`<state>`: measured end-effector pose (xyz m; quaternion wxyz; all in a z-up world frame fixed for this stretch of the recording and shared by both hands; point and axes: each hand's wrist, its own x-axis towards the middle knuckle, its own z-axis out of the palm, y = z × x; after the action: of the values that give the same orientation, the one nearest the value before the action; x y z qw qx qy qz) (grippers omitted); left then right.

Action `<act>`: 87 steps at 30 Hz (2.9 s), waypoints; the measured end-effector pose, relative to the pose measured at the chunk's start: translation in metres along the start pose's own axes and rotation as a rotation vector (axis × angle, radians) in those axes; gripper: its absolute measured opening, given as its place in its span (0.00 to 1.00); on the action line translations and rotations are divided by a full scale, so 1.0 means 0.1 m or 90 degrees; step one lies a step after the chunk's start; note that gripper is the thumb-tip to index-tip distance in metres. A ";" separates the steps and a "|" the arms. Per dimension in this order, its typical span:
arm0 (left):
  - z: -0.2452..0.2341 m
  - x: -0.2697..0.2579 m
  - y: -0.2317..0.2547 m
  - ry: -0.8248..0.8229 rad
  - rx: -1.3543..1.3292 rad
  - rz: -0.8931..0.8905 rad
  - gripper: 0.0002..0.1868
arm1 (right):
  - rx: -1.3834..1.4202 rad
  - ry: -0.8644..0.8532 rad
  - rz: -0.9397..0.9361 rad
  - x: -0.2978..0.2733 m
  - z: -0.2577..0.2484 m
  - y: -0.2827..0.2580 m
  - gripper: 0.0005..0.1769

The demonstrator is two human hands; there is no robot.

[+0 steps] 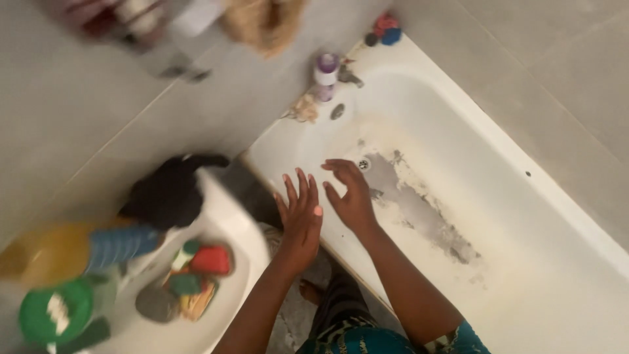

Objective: Organizing various cleaning supplies, soaps, and sponges around the bathtub and sink area in a bathroom.

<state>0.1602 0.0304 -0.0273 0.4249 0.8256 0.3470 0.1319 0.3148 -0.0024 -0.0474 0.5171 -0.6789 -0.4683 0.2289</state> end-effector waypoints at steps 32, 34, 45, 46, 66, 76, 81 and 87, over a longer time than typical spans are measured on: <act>2.04 4.51 -1.22 -0.116 -0.072 -0.089 0.50 | -0.366 0.081 0.005 4.00 -0.39 4.70 0.41; 2.07 4.49 -1.25 -0.129 -0.079 -0.085 0.50 | -0.406 0.073 -0.002 4.00 -0.24 4.95 0.36; 2.18 4.38 -1.17 -0.158 -0.121 -0.121 0.50 | -0.442 0.068 0.065 4.04 -0.07 4.89 0.30; 2.16 4.37 -1.12 -0.156 -0.122 -0.119 0.50 | -0.444 0.069 0.063 4.04 -0.13 4.87 0.30; 1.93 2.99 -0.82 -0.081 -0.132 -0.108 0.56 | -0.172 0.177 0.034 1.80 -1.21 2.24 0.33; 1.75 1.33 -0.82 -0.087 0.244 -0.139 0.35 | -0.121 0.021 0.074 0.78 -0.86 0.70 0.27; -0.01 0.20 0.30 -0.072 -0.203 0.014 0.42 | -0.078 -0.106 0.043 0.49 -0.46 -0.08 0.29; -0.71 -1.11 0.23 0.067 -0.165 -0.037 0.42 | 0.004 -0.256 -0.019 -0.02 0.33 -0.97 0.29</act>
<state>0.0537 -0.0110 0.0425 0.5128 0.7451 0.3729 0.2066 0.2485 0.0143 0.0290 0.4184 -0.6109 -0.5715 0.3539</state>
